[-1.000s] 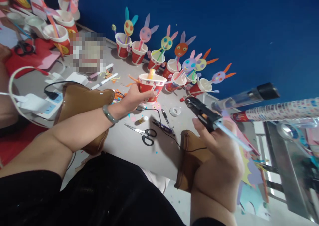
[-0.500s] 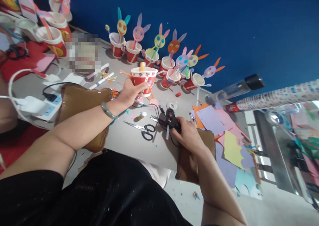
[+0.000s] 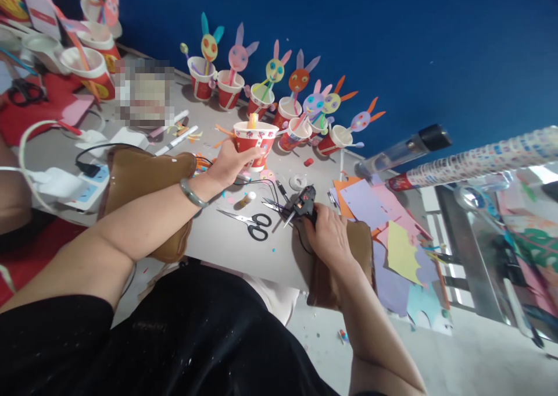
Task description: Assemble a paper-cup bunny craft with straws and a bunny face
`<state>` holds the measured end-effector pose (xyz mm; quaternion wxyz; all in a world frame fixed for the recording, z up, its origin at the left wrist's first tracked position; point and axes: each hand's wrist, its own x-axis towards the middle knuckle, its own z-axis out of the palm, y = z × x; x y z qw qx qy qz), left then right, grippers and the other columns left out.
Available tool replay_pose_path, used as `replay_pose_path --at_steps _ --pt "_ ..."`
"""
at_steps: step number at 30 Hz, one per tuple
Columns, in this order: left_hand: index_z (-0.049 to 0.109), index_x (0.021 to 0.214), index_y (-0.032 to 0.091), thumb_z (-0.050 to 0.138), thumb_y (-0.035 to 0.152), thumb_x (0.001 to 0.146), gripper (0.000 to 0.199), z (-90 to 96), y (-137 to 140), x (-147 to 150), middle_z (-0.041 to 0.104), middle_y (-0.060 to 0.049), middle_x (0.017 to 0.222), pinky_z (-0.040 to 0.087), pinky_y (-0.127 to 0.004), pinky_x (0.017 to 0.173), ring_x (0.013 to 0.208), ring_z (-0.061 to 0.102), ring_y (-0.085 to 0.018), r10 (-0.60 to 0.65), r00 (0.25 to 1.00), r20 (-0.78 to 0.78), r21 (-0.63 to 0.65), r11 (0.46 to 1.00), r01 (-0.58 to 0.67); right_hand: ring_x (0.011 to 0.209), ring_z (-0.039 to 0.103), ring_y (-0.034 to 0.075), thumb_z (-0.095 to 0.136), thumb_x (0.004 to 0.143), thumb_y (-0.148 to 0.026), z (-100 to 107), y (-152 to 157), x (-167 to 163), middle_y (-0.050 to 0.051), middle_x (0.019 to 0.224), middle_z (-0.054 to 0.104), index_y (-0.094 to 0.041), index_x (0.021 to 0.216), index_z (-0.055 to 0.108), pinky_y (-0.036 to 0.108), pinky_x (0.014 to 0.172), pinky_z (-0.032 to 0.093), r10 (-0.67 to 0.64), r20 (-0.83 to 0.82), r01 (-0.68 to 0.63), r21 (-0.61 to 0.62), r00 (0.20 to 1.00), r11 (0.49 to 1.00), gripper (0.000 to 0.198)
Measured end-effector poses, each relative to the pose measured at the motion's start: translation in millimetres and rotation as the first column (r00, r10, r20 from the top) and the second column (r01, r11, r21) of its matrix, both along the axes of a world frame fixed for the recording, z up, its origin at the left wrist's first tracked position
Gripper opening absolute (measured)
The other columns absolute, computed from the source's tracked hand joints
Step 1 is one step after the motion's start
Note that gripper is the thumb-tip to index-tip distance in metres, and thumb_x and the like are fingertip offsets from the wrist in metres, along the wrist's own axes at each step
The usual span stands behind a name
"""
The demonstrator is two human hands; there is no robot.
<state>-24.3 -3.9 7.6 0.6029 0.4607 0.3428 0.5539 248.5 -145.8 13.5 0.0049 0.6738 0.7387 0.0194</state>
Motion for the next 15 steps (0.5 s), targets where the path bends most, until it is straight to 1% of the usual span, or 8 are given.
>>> replay_pose_path --at_steps 3,6,9,12,15 --pt "0.067 0.086 0.020 0.086 0.042 0.069 0.034 0.8 -0.3 -0.2 0.065 0.000 0.070 0.049 -0.026 0.052 0.061 0.058 -0.013 0.033 0.999 0.015 -0.038 0.999 -0.033 0.100 0.064 0.038 0.047 0.100 -0.032 -5.8 16.4 5.0 0.024 0.111 0.072 -0.011 0.124 0.058 0.048 0.088 0.042 -0.017 -0.004 0.017 -0.021 1.000 1.000 0.034" --pt "0.066 0.085 0.020 0.086 0.038 0.070 0.031 -0.3 0.6 -0.5 0.065 0.000 0.071 0.051 -0.026 0.058 0.064 0.058 -0.012 0.032 0.999 0.016 -0.017 0.999 -0.032 0.100 0.064 0.037 0.048 0.098 -0.030 -12.3 31.0 9.8 0.024 0.113 0.072 -0.011 0.124 0.058 0.048 0.089 0.043 -0.049 -0.029 0.048 -0.019 0.998 0.999 0.034" --pt "0.066 0.085 0.021 0.086 0.037 0.072 0.029 -4.0 2.5 -1.1 0.063 0.000 0.071 0.052 -0.029 0.063 0.068 0.061 -0.014 0.028 1.000 0.010 0.011 1.000 -0.028 0.101 0.065 0.037 0.049 0.096 -0.030 -16.6 42.3 15.1 0.025 0.115 0.072 -0.011 0.124 0.058 0.048 0.089 0.044 -0.089 -0.053 0.087 -0.033 0.995 0.996 0.035" --pt "0.065 0.085 0.021 0.086 0.038 0.073 0.029 -4.7 3.2 -1.3 0.062 0.000 0.071 0.052 -0.030 0.064 0.069 0.061 -0.015 0.017 1.000 0.015 0.015 1.000 -0.017 0.101 0.067 0.037 0.050 0.096 -0.034 -15.7 48.4 20.4 0.024 0.114 0.074 -0.012 0.122 0.059 0.048 0.088 0.045 -0.106 -0.071 0.100 -0.075 0.992 0.992 0.036" --pt "0.064 0.080 0.020 0.088 0.038 0.067 0.033 0.5 1.3 0.4 0.061 0.001 0.069 0.050 -0.029 0.060 0.064 0.057 -0.013 0.020 0.999 0.040 -0.003 1.000 -0.020 0.104 0.070 0.037 0.053 0.096 -0.039 -9.0 49.7 23.6 0.023 0.116 0.075 -0.012 0.126 0.059 0.047 0.090 0.048 -0.095 -0.090 0.084 -0.116 0.991 0.990 0.041"
